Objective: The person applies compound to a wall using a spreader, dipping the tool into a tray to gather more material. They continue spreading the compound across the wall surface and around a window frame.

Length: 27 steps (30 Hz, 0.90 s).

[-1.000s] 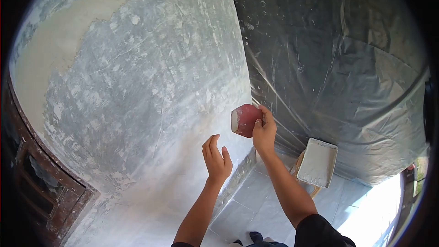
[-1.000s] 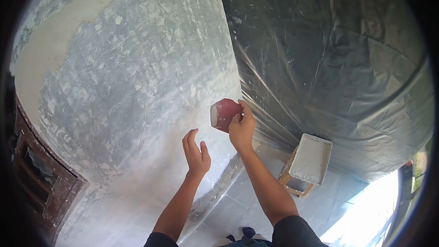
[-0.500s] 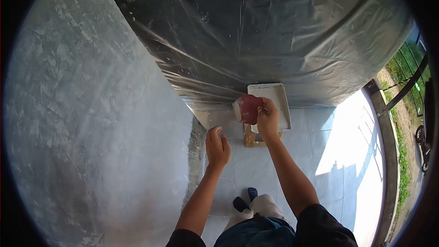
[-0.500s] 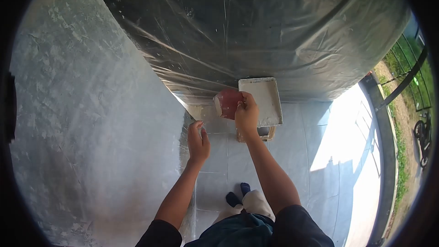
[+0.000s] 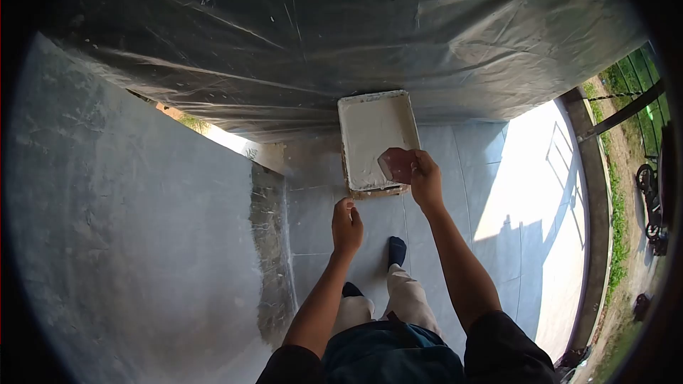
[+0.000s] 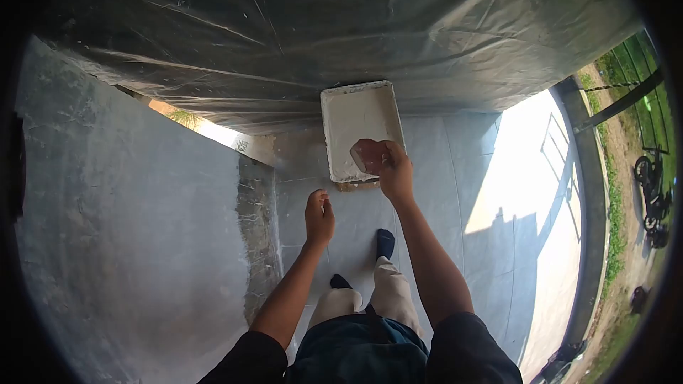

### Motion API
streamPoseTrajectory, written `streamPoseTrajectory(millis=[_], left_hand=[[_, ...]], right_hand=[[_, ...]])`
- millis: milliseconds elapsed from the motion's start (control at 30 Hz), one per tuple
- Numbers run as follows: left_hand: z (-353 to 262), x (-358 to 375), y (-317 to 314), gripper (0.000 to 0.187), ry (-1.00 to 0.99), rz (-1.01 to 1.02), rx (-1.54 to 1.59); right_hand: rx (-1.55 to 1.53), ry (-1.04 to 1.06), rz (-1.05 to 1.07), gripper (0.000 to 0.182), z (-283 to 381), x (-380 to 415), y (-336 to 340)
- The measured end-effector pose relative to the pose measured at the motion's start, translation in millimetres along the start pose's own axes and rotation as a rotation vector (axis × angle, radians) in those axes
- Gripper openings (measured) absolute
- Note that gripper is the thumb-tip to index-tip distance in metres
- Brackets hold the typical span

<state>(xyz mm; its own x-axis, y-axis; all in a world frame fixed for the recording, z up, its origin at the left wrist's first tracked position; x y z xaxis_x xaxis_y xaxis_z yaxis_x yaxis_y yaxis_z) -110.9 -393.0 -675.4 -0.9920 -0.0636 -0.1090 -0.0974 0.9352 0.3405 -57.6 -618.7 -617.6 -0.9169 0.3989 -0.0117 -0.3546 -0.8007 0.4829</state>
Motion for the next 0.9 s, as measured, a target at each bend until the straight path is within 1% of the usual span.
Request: streamPoseTrajectory(millis=[67, 133, 167, 233, 267, 333, 367, 433, 467, 533, 567, 633, 667, 733, 767, 833, 867, 900], left_hand=[[22, 2, -17, 0.027, 0.073, -0.003, 0.002], [40, 0, -28, 0.028, 0.193, -0.009, 0.041], [47, -2, -33, 0.028, 0.205, -0.005, 0.039], [70, 3, -44, 0.029, 0.315, 0.051, 0.048], [79, 4, -49, 0.029, 0.328, 0.057, 0.047], [109, 11, -63, 0.032, 0.549, 0.103, 0.175], [119, 11, -67, 0.032, 0.559, 0.114, 0.17], [143, 23, -84, 0.048, 0.858, 0.186, 0.416], [150, 25, -89, 0.048, 0.869, 0.193, 0.421], [148, 27, -95, 0.064, 1.071, 0.149, 0.728], [147, 26, -95, 0.064, 1.085, 0.148, 0.724], [149, 20, -101, 0.074, 1.16, 0.038, 1.023], [151, 19, -102, 0.074, 1.174, 0.028, 1.022], [152, 7, -105, 0.078, 1.178, -0.03, 1.174], [154, 4, -105, 0.078, 1.188, -0.039, 1.172], [159, -3, -107, 0.08, 1.151, -0.111, 1.327], [162, -4, -106, 0.08, 1.161, -0.121, 1.327], [163, -7, -106, 0.08, 1.156, -0.158, 1.398]], right_hand=[[0.041, -0.022, 0.029, 0.024, -19, -10, -2], [0.095, -0.008, 0.064, 0.024, -28, -17, -6], [0.098, -0.018, 0.071, 0.024, -37, -22, -9], [0.189, -0.01, 0.116, 0.026, -56, -26, -15], [0.195, -0.022, 0.122, 0.026, -65, -28, -17], [0.267, -0.007, 0.155, 0.025, -73, -33, -20], [0.269, -0.023, 0.155, 0.025, -79, -35, -22], [0.295, 0.046, 0.22, 0.023, -87, -39, -28], [0.305, 0.037, 0.222, 0.023, -93, -41, -30], [0.317, 0.106, 0.266, 0.023, -98, -43, -44], [0.318, 0.095, 0.274, 0.023, -103, -42, -50], [0.305, 0.188, 0.33, 0.029, -105, -44, -64], [0.306, 0.179, 0.343, 0.029, -108, -43, -70], [0.31, 0.295, 0.349, 0.031, -108, -45, -84], [0.309, 0.289, 0.359, 0.031, -111, -46, -90], [0.277, 0.351, 0.411, 0.036, -111, -48, -104], [0.278, 0.345, 0.423, 0.036, -112, -47, -109], [0.297, 0.343, 0.478, 0.038, -111, -48, -116]])
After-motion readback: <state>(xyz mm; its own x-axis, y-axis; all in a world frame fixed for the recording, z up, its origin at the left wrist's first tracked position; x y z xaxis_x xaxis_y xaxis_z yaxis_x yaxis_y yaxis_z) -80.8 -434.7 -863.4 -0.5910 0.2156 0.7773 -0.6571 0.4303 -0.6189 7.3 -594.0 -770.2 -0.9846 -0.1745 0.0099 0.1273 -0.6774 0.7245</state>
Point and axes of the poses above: each hand's wrist, its own x-axis away from the middle knuckle, its own y-axis out of the back of the hand, z = x × y, the point moved 5 cm from there along -x, towards the middle knuckle, and after that the axes turned 12 degrees about x, right-handed, at the moved point
